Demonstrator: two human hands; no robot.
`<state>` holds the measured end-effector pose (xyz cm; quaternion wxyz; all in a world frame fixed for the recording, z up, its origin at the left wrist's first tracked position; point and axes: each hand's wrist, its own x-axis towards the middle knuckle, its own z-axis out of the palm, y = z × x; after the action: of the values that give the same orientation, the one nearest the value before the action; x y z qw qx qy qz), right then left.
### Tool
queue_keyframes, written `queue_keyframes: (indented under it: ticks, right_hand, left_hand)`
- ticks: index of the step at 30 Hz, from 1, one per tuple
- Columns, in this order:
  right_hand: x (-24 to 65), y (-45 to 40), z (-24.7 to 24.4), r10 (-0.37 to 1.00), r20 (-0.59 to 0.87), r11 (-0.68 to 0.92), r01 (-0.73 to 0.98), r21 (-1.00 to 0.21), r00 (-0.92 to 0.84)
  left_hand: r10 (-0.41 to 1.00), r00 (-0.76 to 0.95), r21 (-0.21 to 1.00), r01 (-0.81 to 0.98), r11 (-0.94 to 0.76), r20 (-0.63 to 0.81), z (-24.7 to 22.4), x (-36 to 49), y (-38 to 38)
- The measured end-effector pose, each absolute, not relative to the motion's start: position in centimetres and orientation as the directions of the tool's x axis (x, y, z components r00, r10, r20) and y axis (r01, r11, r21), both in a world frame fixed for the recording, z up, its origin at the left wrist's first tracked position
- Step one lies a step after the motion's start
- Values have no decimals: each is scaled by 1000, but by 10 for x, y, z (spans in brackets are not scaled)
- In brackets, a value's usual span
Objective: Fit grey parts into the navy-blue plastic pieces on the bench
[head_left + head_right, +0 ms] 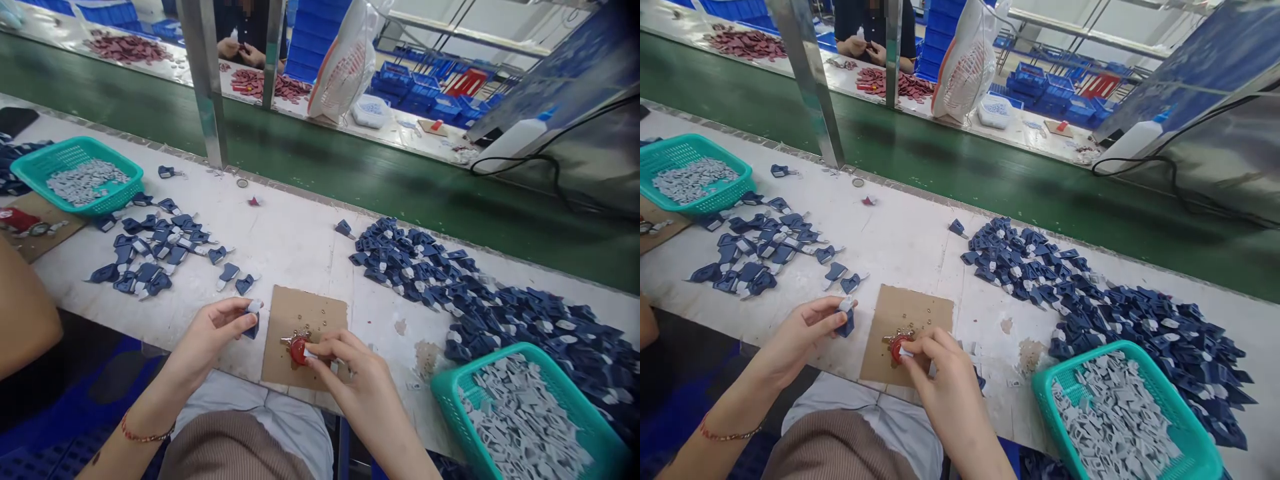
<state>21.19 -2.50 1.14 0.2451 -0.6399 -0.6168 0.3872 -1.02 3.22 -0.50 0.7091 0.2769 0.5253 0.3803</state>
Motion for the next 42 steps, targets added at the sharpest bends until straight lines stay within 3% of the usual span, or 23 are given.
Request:
queue_keyframes:
  ticks: [8, 15, 18, 23, 29, 35, 42]
  right_hand:
    - [214, -20, 22, 961, -275, -247, 490, -836, 15]
    - [234, -23, 33, 901, -420, -425, 28, -905, 105]
    - [236, -27, 39, 906, -411, -409, -43, -911, 99]
    - [230, -30, 52, 940, -335, -336, 6, -942, 70]
    - [225, -32, 62, 974, -216, -224, 211, -952, 62]
    - [220, -32, 68, 980, -191, -196, 370, -908, 53]
    - [218, -33, 68, 985, -163, -168, 421, -891, 48]
  left_hand:
    - [835, 296, 795, -278, 540, -464, -6, -7, 21]
    - [827, 370, 784, -307, 539, -423, 2, 17, 8]
    - [842, 395, 796, -335, 504, -366, 5, 33, 5]
    - [840, 429, 762, -403, 507, -332, 5, 51, 0]
    - [851, 439, 747, -452, 488, -290, 8, 56, -3]
    - [848, 447, 742, -456, 491, -286, 7, 55, -4]
    - [872, 425, 748, -491, 447, -242, 4, 54, -6]
